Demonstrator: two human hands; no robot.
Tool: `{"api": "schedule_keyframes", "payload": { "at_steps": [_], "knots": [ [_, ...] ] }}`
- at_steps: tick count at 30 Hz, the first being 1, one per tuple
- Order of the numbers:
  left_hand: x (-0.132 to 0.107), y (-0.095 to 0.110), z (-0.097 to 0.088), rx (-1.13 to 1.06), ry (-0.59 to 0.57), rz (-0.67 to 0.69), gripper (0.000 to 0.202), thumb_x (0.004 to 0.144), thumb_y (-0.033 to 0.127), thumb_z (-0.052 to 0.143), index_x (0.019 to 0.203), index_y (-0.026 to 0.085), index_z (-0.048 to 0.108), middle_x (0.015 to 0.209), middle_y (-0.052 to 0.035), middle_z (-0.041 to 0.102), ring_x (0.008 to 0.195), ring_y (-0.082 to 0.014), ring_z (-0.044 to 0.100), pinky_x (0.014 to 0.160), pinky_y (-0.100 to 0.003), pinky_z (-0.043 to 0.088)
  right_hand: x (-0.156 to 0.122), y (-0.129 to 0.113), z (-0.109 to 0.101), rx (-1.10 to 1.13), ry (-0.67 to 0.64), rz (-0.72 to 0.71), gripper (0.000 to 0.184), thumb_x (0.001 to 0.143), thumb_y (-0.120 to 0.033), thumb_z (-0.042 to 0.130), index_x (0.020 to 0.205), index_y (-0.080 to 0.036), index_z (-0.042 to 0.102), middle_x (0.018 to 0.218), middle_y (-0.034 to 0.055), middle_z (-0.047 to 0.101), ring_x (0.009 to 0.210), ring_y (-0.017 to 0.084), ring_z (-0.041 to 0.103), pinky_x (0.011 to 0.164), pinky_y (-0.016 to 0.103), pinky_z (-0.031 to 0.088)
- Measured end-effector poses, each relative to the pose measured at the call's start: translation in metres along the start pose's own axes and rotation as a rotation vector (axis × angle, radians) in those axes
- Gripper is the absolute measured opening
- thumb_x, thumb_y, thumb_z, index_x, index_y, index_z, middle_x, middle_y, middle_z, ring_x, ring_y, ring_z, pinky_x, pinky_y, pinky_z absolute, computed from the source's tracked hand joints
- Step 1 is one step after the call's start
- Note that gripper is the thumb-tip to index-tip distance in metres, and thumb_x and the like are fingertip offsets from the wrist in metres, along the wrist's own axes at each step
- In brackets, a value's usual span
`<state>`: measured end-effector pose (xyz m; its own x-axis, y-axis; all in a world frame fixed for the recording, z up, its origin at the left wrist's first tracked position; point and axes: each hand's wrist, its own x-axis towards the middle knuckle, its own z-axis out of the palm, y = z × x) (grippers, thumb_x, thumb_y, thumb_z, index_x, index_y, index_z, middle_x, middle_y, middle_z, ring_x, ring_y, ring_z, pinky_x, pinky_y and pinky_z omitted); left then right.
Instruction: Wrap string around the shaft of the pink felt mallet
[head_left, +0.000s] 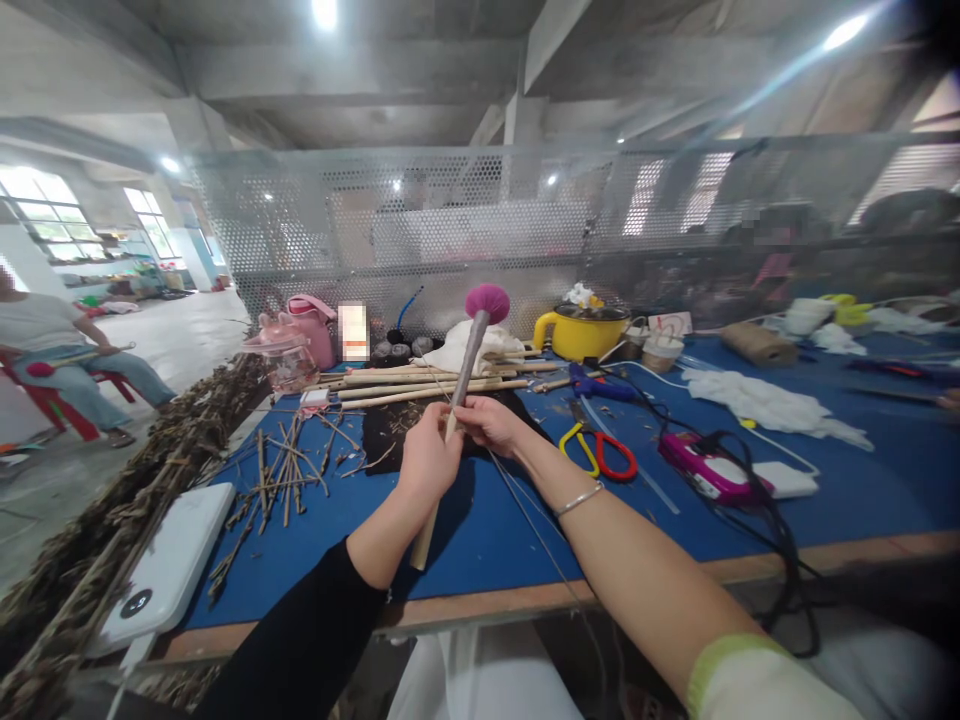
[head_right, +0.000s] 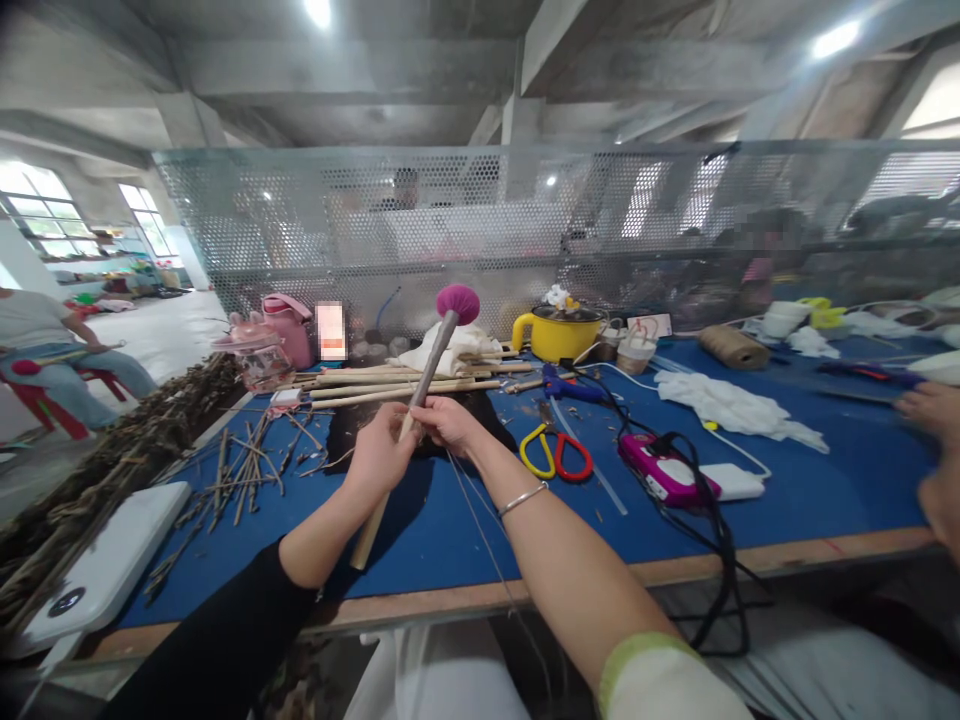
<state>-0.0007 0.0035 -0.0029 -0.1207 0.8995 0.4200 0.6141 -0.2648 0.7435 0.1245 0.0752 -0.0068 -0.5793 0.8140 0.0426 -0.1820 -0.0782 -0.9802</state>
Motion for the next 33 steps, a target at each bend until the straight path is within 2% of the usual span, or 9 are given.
{"api": "schedule_keyframes", "payload": {
  "at_steps": [5, 9, 14, 16, 18, 21, 24, 29, 33],
  "knots": [
    [0.0, 0.002, 0.0, -0.145, -0.034, -0.021, 0.024, 0.075, 0.026, 0.054, 0.098, 0.02, 0.054, 0.077, -0.0023, 0.065, 0.053, -0.0106, 0.057, 0.052, -0.021, 0.043, -0.006, -0.005, -0.006, -0.004, -0.069, -0.006, 0.032, 0.066, -0.035, 0.068, 0.086, -0.013, 0.056, 0.042, -0.011, 0.029, 0.034, 0.002, 0.013, 0.032, 0.018, 0.005],
    [0.001, 0.01, -0.002, -0.372, -0.122, -0.17, 0.025, 0.076, 0.028, 0.053, 0.099, 0.019, 0.05, 0.06, 0.0028, 0.058, 0.036, -0.0069, 0.046, 0.036, -0.017, 0.036, -0.009, -0.009, -0.008, 0.052, -0.089, -0.024, 0.03, 0.068, -0.033, 0.067, 0.087, -0.013, 0.055, 0.043, -0.0107, 0.03, 0.034, 0.002, 0.013, 0.033, 0.017, 0.006],
    [0.007, 0.015, -0.001, -0.703, -0.234, -0.337, 0.027, 0.077, 0.028, 0.054, 0.099, 0.015, 0.044, 0.077, -0.0035, 0.062, 0.04, -0.0065, 0.052, 0.035, -0.017, 0.038, -0.009, -0.008, -0.005, 0.092, -0.035, -0.024, 0.03, 0.066, -0.034, 0.068, 0.082, -0.013, 0.055, 0.051, -0.0043, 0.049, 0.035, 0.002, 0.029, 0.033, 0.016, 0.009],
    [0.006, 0.012, 0.0, -0.644, -0.273, -0.393, 0.028, 0.079, 0.032, 0.052, 0.1, 0.015, 0.044, 0.082, -0.0071, 0.064, 0.045, -0.009, 0.057, 0.039, -0.019, 0.041, -0.008, -0.005, -0.003, 0.065, 0.004, -0.025, 0.029, 0.063, -0.033, 0.07, 0.078, -0.012, 0.055, 0.056, -0.0016, 0.054, 0.04, 0.004, 0.039, 0.034, 0.017, 0.014],
    [0.004, 0.007, 0.001, -0.434, -0.267, -0.364, 0.028, 0.078, 0.032, 0.053, 0.1, 0.016, 0.045, 0.083, -0.0082, 0.065, 0.051, -0.0124, 0.061, 0.046, -0.023, 0.045, -0.007, -0.002, -0.001, 0.005, 0.033, 0.005, 0.027, 0.061, -0.031, 0.07, 0.074, -0.012, 0.055, 0.051, -0.0028, 0.051, 0.037, 0.004, 0.036, 0.034, 0.019, 0.014],
    [0.0, 0.001, 0.002, -0.052, -0.132, -0.151, 0.033, 0.07, 0.023, 0.062, 0.099, 0.017, 0.048, 0.087, -0.0087, 0.066, 0.072, -0.0188, 0.064, 0.065, -0.029, 0.048, -0.005, 0.0, 0.0, -0.089, 0.044, 0.034, 0.026, 0.063, -0.032, 0.067, 0.073, -0.012, 0.055, 0.038, -0.0092, 0.035, 0.031, 0.002, 0.019, 0.033, 0.021, 0.007],
    [-0.002, -0.002, 0.0, 0.091, -0.036, -0.013, 0.026, 0.071, 0.02, 0.059, 0.095, 0.019, 0.051, 0.089, -0.0078, 0.066, 0.083, -0.0199, 0.062, 0.074, -0.03, 0.045, -0.003, 0.001, -0.001, -0.134, 0.037, 0.006, 0.027, 0.066, -0.035, 0.065, 0.077, -0.012, 0.055, 0.037, -0.0113, 0.028, 0.03, 0.002, 0.014, 0.033, 0.021, 0.005],
    [0.0, -0.001, 0.002, -0.117, -0.103, -0.12, 0.019, 0.076, 0.025, 0.055, 0.093, 0.017, 0.05, 0.067, -0.0028, 0.064, 0.053, -0.0132, 0.06, 0.052, -0.023, 0.045, -0.006, -0.002, -0.003, -0.066, -0.002, 0.028, 0.032, 0.066, -0.038, 0.067, 0.081, -0.013, 0.055, 0.039, -0.0116, 0.028, 0.031, 0.002, 0.014, 0.033, 0.019, 0.005],
    [0.001, 0.005, 0.007, -0.424, -0.165, -0.313, 0.022, 0.077, 0.026, 0.054, 0.095, 0.017, 0.044, 0.069, -0.0019, 0.064, 0.047, -0.0107, 0.059, 0.042, -0.019, 0.044, -0.008, -0.005, -0.003, 0.018, -0.044, 0.066, 0.031, 0.066, -0.038, 0.067, 0.079, -0.013, 0.054, 0.041, -0.0095, 0.037, 0.032, 0.002, 0.017, 0.033, 0.018, 0.005]
  ]
}}
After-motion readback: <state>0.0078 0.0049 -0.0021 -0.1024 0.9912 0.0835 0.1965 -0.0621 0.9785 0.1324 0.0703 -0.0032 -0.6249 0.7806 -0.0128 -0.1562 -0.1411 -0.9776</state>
